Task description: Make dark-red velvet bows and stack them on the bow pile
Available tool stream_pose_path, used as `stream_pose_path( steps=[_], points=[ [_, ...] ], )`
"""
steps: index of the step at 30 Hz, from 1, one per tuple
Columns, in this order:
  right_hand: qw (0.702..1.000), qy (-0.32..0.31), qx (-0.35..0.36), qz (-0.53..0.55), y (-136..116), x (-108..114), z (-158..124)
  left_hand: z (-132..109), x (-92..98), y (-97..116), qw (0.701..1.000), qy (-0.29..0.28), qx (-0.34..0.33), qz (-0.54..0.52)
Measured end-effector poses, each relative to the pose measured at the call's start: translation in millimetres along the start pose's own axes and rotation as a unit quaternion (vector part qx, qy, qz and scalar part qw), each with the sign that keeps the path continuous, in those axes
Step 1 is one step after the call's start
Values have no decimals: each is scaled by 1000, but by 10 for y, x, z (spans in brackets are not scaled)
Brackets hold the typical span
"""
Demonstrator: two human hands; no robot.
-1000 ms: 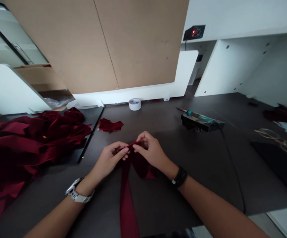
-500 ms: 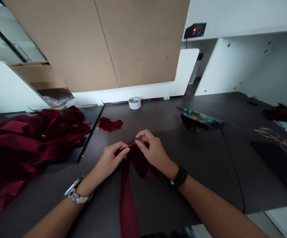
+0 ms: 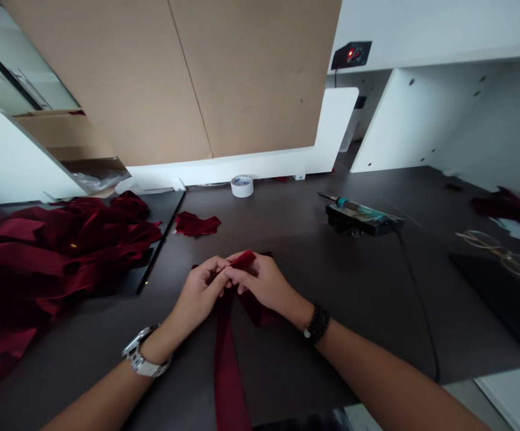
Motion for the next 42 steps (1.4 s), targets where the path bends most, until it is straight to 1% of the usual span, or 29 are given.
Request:
stream_pose_path(
  steps=[4,9,13,16,18,20,22,24,26,27,29,32,34,37,39,42],
  points=[
    [999,31,-24,18,82,0,-9,-17,-45,54,1000,-5,-21,8],
    [995,8,-60,78,153,14,2,-12,-56,45,1000,-13,-11,-6],
    [997,-2,-30,74,76,-34,9,-12,-48,-5,999,-4,8,-40],
    [999,21,-5,47,25,-57,-1,-8,-55,0,999,-10,0,-42],
    [998,49,8,29,7,-15,-7,0,-35,1,1000,-16,-3,-24],
    [996,89,12,17,1,98,-8,8,37,-13,1000,-8,-5,21],
    [991,134,7,24,0,269,-8,12,143,-26,993,10,-18,113],
    [985,169,1,46,-13,452,-8,15,226,-56,970,18,-20,242],
    [982,175,-1,66,-49,587,-4,27,246,-128,939,-11,3,344],
    [984,162,-1,69,-77,622,1,34,240,-166,927,-30,16,373],
    [992,113,-2,58,-141,624,11,44,208,-194,919,-55,20,389],
    [1000,9,-25,12,-213,499,1,43,126,-112,932,-73,-21,354],
    [997,-52,-40,-38,-254,394,-25,23,56,-45,944,-103,-30,312],
    [987,-110,-3,-117,-362,263,-60,-32,-46,38,952,-158,-16,260],
    [978,-147,18,-144,-393,186,-76,-72,-100,84,956,-187,-13,226],
    [967,-190,-6,-169,-319,113,-83,-116,-140,111,960,-214,-12,180]
  ],
)
Point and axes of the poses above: each hand's wrist, its own z-axis towards the middle knuckle, its own x-axis out of the back of the hand, y = z × x, the point moved 6 cm from there along z, towards the middle knuckle, and after that the axes turned 9 degrees about -y, right-handed, at the moved point
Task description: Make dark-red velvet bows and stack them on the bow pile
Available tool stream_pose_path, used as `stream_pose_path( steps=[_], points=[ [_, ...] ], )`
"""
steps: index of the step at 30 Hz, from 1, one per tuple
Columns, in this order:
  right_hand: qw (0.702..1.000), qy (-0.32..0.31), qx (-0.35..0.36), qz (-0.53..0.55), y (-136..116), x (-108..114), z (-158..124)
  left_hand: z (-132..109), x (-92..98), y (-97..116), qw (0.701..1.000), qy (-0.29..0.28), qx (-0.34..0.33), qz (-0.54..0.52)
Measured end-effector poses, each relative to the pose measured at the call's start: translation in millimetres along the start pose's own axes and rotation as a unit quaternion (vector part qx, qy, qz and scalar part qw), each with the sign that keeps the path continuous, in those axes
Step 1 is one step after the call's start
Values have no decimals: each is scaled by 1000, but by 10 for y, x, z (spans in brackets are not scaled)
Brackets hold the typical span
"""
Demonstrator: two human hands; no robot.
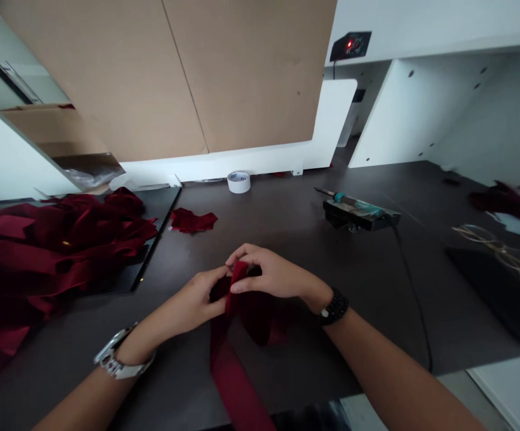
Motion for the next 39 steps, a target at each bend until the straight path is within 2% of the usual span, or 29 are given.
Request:
stream_pose_path(
  steps=[5,10,14,21,29,34,39],
  points=[
    [999,7,-22,-27,88,-27,26,-20,-14,-61,999,-16,11,-31],
    [999,22,-39,-23,104,-16,26,-10,-44,-123,987,-43,40,-149],
    [999,22,-32,-26,109,-13,28,-5,-28,-142,977,-34,56,-202],
    [999,12,-33,-29,109,-33,37,29,-12,-145,982,-27,15,-189],
    [997,49,-65,-8,162,-83,48,41,49,-204,976,1,9,-216],
    [995,56,-78,27,216,-123,69,31,82,-206,983,12,2,-183],
    [991,107,-76,17,254,-107,84,39,63,-218,987,56,2,-148]
  ],
)
Point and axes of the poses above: each hand's wrist, its own z-axis towards the middle knuckle, its own x-axis out of the back of the hand, y = z × x, the point moved 6 cm from there along z, towards the middle knuckle, and after that the axes turned 9 degrees about -y, right-handed, at the moved point
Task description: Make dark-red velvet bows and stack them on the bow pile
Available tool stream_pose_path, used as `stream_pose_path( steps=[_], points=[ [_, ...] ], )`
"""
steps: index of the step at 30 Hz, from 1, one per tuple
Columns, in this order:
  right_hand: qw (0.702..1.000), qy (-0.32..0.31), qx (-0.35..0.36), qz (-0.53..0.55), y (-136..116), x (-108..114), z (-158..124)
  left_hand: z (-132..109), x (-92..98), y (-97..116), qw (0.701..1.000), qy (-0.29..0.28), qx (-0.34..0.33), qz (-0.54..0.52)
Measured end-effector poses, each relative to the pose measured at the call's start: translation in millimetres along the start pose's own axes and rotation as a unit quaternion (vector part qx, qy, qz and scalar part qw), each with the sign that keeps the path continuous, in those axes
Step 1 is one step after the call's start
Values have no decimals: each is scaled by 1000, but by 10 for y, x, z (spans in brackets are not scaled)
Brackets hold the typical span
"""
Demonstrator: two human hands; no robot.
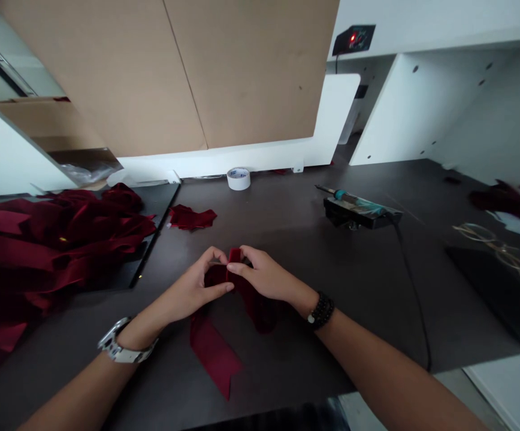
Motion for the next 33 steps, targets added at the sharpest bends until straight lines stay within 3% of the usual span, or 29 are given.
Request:
stream_pose_path(
  steps=[4,10,17,21,25,28,33],
  points=[
    [999,22,-3,-28,-18,22,-11,11,-20,1,999,32,13,-26],
    [999,22,2,-50,-57,27,-29,26,-42,0,993,-6,17,-115],
    [998,17,15,-52,-8,-8,-17,35,-51,-41,998,25,20,-48],
    [999,31,-3,-23,34,-6,9,8,-25,-20,994,93,13,57],
    [998,25,-28,47,34,-29,1,-61,3,125,960,135,-64,235],
    [986,13,-73,146,73,-79,-25,-109,-8,238,918,110,-138,355],
    [943,-16,-183,279,219,-206,-80,-164,-44,329,837,69,-214,499]
  ],
)
Point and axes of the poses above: each hand's wrist, its own z-axis towards the middle knuckle, its own x-axis out of the back of the hand, y = z × x, the point moved 6 cm from there along z, towards the middle knuckle, and after that the axes turned 9 degrees about -y, right-handed, at the moved point
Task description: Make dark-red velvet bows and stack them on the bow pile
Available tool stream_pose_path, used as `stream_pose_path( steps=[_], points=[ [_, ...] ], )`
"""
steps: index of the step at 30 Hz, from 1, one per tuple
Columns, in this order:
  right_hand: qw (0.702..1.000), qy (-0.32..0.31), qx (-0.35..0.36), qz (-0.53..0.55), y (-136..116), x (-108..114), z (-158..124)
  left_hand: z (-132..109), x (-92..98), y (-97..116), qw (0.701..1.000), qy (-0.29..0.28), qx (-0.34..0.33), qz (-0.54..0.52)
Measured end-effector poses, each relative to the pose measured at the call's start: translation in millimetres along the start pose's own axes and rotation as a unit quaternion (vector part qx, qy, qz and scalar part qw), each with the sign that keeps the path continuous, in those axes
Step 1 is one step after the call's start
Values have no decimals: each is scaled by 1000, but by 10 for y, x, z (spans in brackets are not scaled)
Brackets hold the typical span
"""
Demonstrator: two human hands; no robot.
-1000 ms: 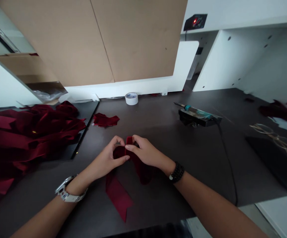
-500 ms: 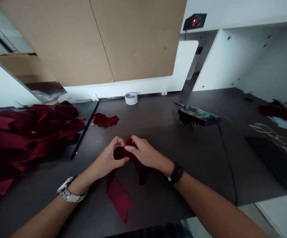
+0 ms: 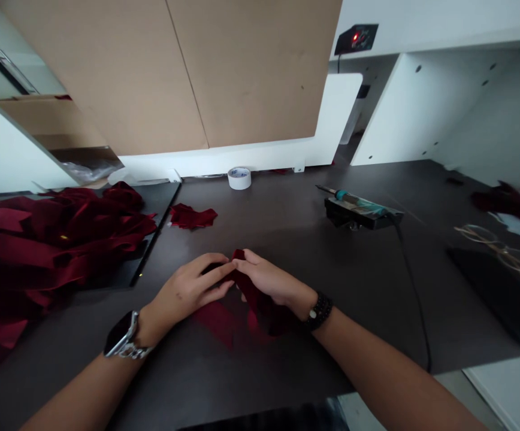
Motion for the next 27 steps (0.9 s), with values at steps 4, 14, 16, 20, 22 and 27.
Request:
stream_pose_path(
  steps=[4,14,16,20,22,27],
  points=[
    [999,-8,-8,40,2,1,-1,6,-14,65,998,-22,-37,53],
    [998,-11,-56,24,-22,27,-7,60,67,144,998,24,-54,30],
    [998,-25,-59,6,-13,14,-19,60,79,158,998,30,-56,27],
    [990,-7,28,-138,-134,65,-47,55,66,141,999,17,-33,18],
    [947,75,158,-271,-347,122,-135,57,47,90,1000,0,7,5],
    [735,100,482,-467,-718,-171,-565,59,-20,-62,992,-44,108,-42]
  ],
)
Point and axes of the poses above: each hand's wrist, its own z-axis towards the middle knuckle, its own x-axis out of the back of the hand, y = z × x, the point moved 6 cm from there along z, towards the middle knuckle, and after that the axes turned 9 degrees about -y, right-handed, at the moved point
